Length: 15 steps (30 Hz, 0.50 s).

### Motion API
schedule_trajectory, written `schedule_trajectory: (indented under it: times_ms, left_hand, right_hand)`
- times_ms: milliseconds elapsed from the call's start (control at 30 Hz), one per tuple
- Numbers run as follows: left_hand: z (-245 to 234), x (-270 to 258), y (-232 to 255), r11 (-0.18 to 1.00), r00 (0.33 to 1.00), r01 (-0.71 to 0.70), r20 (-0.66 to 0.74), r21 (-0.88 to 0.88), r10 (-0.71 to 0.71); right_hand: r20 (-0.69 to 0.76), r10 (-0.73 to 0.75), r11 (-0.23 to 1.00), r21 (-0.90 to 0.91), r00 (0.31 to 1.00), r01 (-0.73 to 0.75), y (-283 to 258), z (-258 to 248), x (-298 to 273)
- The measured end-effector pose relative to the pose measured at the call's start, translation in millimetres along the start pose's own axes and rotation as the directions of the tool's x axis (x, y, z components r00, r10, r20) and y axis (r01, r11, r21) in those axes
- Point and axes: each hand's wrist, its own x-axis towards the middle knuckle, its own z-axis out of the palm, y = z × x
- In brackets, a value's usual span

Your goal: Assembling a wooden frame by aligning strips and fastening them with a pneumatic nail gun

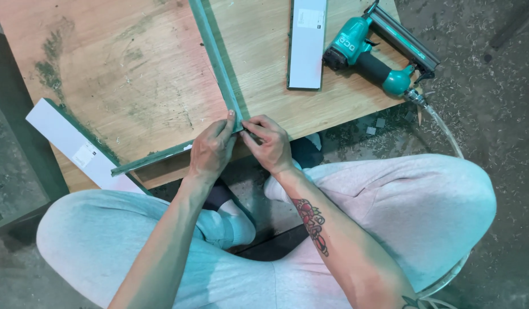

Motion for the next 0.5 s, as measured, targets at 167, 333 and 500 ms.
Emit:
schedule_trajectory:
  times_ms: [167, 333, 500]
  left_hand:
    - [1.7, -0.1, -2.7, 1.000, 1.000, 0.004, -0.014, -0.023, -0.004]
    - [-2.2, 1.1, 1.4, 1.000, 1.000, 0.016, -0.011, -0.011, -0.016]
    - [-12.6, 5.9, 8.4, 0.998, 0.998, 0.058, 0.032, -0.005, -0.058]
  right_hand:
    - [0.057, -0.062, 0.997, -0.033, 0.996, 0.064, -1.7, -5.5, 4.9]
    - [0.114, -0.117, 0.990, -0.065, 0.987, 0.125, 0.1, -10.3, 7.3]
    - [0.156, -0.191, 0.954, -0.205, 0.969, 0.221, 12.4, -8.4, 2.9]
